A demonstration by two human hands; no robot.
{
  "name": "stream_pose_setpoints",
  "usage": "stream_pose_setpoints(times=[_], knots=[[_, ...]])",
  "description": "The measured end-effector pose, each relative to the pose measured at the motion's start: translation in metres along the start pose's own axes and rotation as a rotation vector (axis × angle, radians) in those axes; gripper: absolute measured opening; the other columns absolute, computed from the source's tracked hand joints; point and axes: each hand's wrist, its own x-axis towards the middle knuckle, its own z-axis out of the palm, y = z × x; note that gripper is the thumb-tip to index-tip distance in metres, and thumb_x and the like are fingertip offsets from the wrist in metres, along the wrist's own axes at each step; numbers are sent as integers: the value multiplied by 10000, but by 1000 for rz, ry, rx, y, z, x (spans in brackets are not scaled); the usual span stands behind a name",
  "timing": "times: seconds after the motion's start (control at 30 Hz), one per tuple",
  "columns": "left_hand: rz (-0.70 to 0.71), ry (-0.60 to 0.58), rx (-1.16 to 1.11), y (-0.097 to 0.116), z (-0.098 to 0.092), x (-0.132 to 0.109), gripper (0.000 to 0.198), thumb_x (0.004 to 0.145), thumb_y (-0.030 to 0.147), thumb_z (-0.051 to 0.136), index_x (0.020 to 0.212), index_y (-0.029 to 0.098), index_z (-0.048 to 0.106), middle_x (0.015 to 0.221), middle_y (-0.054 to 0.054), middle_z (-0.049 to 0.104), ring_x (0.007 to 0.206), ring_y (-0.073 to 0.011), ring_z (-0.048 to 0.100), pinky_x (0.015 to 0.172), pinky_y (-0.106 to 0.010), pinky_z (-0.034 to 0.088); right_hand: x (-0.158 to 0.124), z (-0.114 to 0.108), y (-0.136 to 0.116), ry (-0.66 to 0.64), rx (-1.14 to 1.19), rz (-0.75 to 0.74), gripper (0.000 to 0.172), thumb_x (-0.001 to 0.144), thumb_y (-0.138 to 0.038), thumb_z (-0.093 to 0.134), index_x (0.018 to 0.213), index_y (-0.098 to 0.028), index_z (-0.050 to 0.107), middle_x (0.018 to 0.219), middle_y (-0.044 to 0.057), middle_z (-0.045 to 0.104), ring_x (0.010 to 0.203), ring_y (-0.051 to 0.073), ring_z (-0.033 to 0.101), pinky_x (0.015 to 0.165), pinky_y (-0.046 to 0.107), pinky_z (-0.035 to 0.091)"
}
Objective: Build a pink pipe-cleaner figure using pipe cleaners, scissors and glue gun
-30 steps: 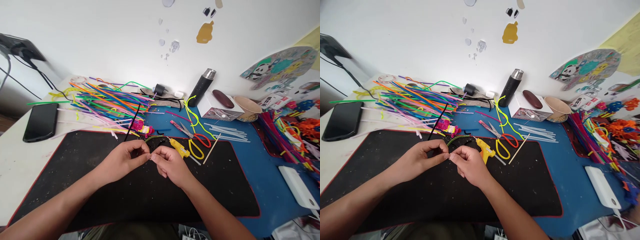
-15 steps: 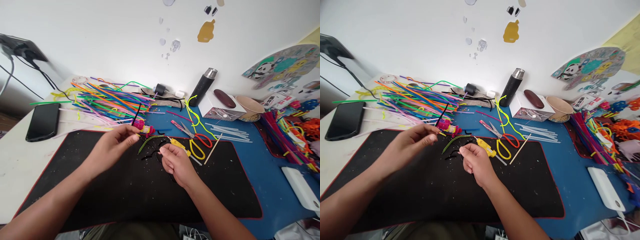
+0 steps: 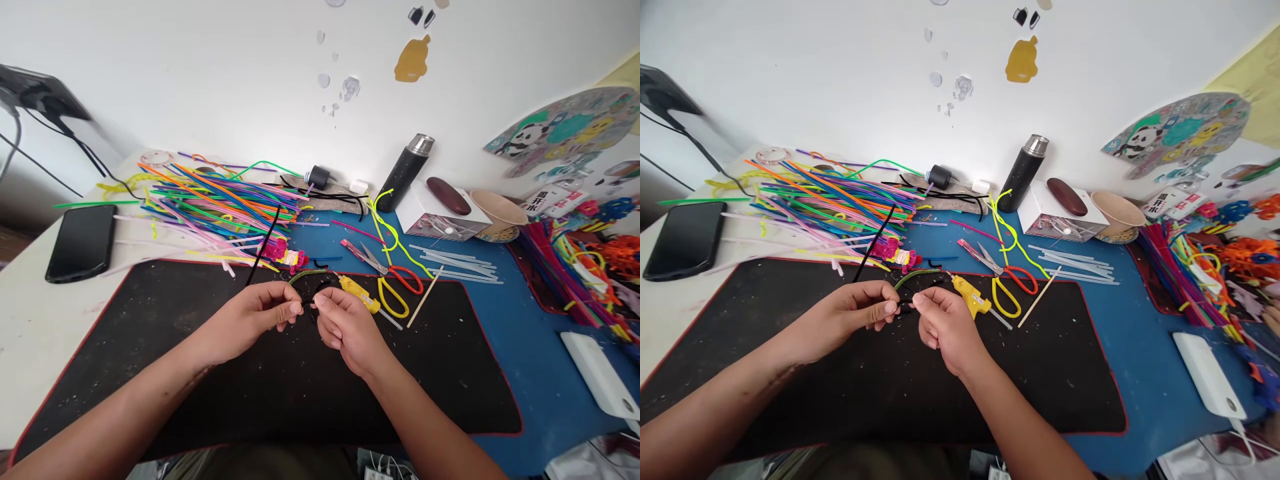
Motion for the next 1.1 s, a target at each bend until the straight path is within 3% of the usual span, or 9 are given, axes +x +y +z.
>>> stream_pose_setpoints(times=[0.2, 0.5, 0.6, 0.77, 0.87, 1.0, 1.1], knots=[[19, 91, -168, -8, 10, -1, 472, 861, 633, 818, 869, 182, 679, 724, 25, 580, 655, -132, 494, 626, -265, 422, -1, 3, 0, -37, 71, 28, 435, 831, -553, 882, 809, -193, 639, 447, -147, 330, 384, 45, 251, 425, 217, 153], [85, 170, -539, -18, 31, 3, 419, 814, 516, 910, 812, 174, 669, 682, 26, 576, 613, -106, 451, 604, -253, 385, -1, 11, 1, -141, 277, 67, 413, 833, -491, 901, 811, -204, 604, 440, -155, 336, 367, 37, 201, 406, 210, 146], [76, 163, -423, -18, 27, 2, 404, 861, 539, 863, 837, 171, 697, 735, 1, 625, 648, -126, 510, 624, -266, 415, 0, 10, 1, -103, 259, 47, 422, 824, -504, 906, 813, -203, 610, 432, -155, 336, 362, 38, 209, 404, 210, 142], [102, 173, -43, -6, 10, -2, 435, 943, 615, 731, 957, 182, 767, 817, -18, 671, 722, -162, 574, 700, -290, 479, -2, 5, 3, -23, 122, 19, 418, 815, -525, 897, 808, -179, 664, 433, -147, 330, 368, 37, 253, 415, 207, 149], [77, 126, 125, 3, 5, -4, 427, 941, 607, 715, 885, 186, 755, 793, -13, 668, 748, -171, 577, 722, -285, 479, -3, 5, 6, 3, 71, 6, 423, 812, -545, 890, 819, -178, 680, 430, -146, 335, 370, 40, 260, 414, 206, 164], [18, 56, 151, 6, 5, -4, 389, 924, 567, 712, 872, 184, 753, 771, -11, 675, 734, -171, 578, 695, -274, 468, -3, 4, 10, 10, 11, -24, 411, 843, -546, 865, 820, -186, 668, 442, -139, 359, 378, 45, 284, 413, 207, 196], [5, 82, 100, 4, 4, -4, 371, 910, 550, 719, 850, 186, 748, 738, 5, 645, 683, -154, 552, 671, -266, 451, -3, 2, 10, 3, -69, -85, 382, 896, -552, 807, 896, -186, 698, 465, -124, 414, 386, 58, 323, 415, 214, 234]])
